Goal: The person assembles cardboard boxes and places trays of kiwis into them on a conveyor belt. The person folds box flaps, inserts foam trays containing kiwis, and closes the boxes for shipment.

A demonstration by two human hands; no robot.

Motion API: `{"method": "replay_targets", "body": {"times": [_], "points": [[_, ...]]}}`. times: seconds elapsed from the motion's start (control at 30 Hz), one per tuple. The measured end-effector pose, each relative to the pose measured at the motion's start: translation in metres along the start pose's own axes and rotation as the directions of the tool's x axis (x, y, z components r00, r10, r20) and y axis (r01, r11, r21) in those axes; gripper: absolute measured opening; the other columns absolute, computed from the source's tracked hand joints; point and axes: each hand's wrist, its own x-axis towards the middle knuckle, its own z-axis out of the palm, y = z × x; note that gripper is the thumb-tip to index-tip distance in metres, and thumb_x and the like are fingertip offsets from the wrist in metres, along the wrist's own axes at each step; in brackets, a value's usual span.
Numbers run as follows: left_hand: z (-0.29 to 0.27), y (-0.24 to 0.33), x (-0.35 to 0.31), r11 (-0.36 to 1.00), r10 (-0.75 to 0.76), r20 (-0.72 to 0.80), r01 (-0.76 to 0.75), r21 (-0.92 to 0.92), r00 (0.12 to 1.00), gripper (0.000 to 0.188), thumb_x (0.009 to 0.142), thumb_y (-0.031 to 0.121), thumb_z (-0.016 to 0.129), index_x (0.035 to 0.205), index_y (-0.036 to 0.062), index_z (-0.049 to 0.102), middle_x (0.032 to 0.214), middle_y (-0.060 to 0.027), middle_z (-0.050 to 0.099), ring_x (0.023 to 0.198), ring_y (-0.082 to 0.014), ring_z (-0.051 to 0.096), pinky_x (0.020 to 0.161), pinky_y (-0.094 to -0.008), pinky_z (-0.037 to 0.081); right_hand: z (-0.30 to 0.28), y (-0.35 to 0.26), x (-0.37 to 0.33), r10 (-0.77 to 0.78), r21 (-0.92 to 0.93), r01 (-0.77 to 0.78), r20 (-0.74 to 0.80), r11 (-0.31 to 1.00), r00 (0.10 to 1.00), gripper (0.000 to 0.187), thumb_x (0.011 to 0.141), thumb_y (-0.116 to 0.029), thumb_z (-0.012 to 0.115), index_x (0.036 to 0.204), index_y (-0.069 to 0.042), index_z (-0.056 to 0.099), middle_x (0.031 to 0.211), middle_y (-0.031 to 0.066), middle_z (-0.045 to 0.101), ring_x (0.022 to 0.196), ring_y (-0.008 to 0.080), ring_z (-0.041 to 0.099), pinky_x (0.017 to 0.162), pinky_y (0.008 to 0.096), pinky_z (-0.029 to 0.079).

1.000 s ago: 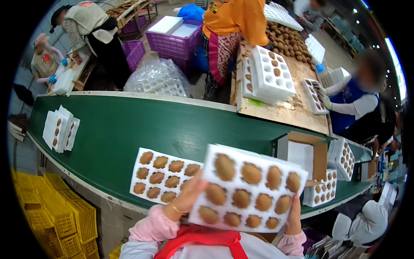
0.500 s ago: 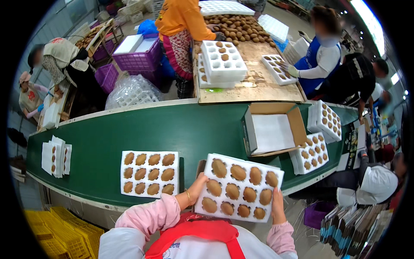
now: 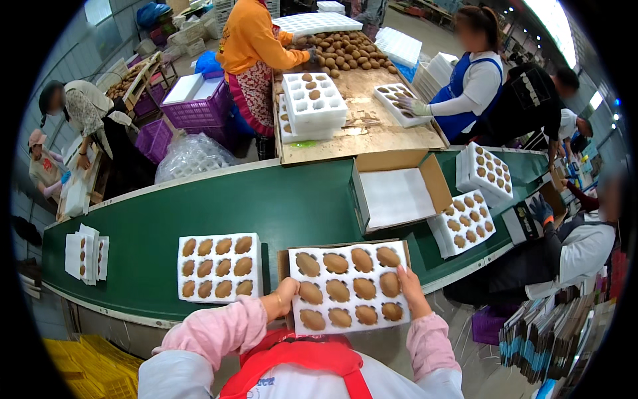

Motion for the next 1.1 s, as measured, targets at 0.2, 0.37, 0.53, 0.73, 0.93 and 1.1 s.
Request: {"method": "replay_targets", "body": {"times": [0.2,0.37,0.53,0.73,0.93,1.1], "points": [[-0.006,-0.030,0.085,0.953,0.300,-0.453,-0.242,0.182,0.839,0.039,0.074,0.017,0.041,0.107,0.0014,0.055,0.102,-0.0166,0.057,0.089,-0.0301,0.054,0.078,-0.0376,0.042,0.042,-0.006,0.027,-0.327,-0.557,0.200,-0.138,0.806,0.935,0.042,0.089,-0.038,0.043,0.112,-0.003,0.051,0.094,0.0277,0.058,0.090,0.0451,0.053,0.077,0.0463,0.043],[-0.017,-0.056,0.161,0.632,0.560,-0.539,0.095,0.769,0.629,0.035,0.076,0.020,0.056,0.104,-0.0005,0.055,0.105,-0.0219,0.058,0.090,-0.0337,0.060,0.074,-0.0413,0.048,0.060,-0.005,0.047,-0.257,-0.799,0.089,-0.084,0.595,0.963,0.039,0.090,-0.033,0.042,0.097,0.004,0.052,0.081,0.0290,0.059,0.079,0.0438,0.058,0.072,0.0472,0.047],[0.058,-0.001,0.071,-0.394,0.373,0.040,0.119,0.912,0.927,0.023,0.069,0.029,0.068,0.084,0.0110,0.069,0.092,-0.0067,0.066,0.087,-0.0206,0.063,0.073,-0.0321,0.050,0.037,-0.015,0.065,-0.123,-0.980,0.144,0.127,0.141,0.984,0.029,0.084,-0.026,0.049,0.091,0.001,0.058,0.077,0.0186,0.063,0.074,0.0303,0.064,0.059,0.0369,0.052],[0.059,-0.032,0.095,-0.406,0.411,0.290,-0.111,0.907,0.864,0.074,0.071,0.034,0.060,0.136,0.0183,0.028,0.144,-0.0142,0.013,0.129,-0.0385,0.019,0.096,-0.0519,0.032,0.086,0.015,0.076,-0.426,-0.983,0.181,0.158,0.014,0.891,0.049,0.078,-0.013,0.048,0.124,0.003,0.039,0.111,0.0183,0.048,0.086,0.0309,0.058,0.072,0.0354,0.049],[0.050,-0.001,0.047,-0.481,0.411,0.596,-0.391,0.785,0.690,0.060,0.068,0.034,0.063,0.118,0.0042,0.047,0.126,-0.0176,0.042,0.120,-0.0314,0.036,0.096,-0.0470,0.029,0.070,0.025,0.077,-0.140,-0.988,0.033,0.012,0.150,0.990,0.039,0.075,-0.018,0.052,0.110,0.000,0.053,0.113,0.0144,0.051,0.104,0.0328,0.047,0.083,0.0410,0.042],[-0.037,-0.049,-0.024,0.055,0.908,0.156,-0.478,0.877,0.389,0.097,0.060,0.023,0.074,0.133,-0.0060,0.016,0.135,-0.0273,0.020,0.125,-0.0398,0.022,0.104,-0.0444,0.017,0.049,-0.059,-0.034,-0.712,-0.947,-0.024,-0.256,0.319,0.654,0.057,0.067,-0.012,0.064,0.120,-0.008,0.043,0.118,0.0133,0.048,0.111,0.0304,0.043,0.086,0.0428,0.036]]}}
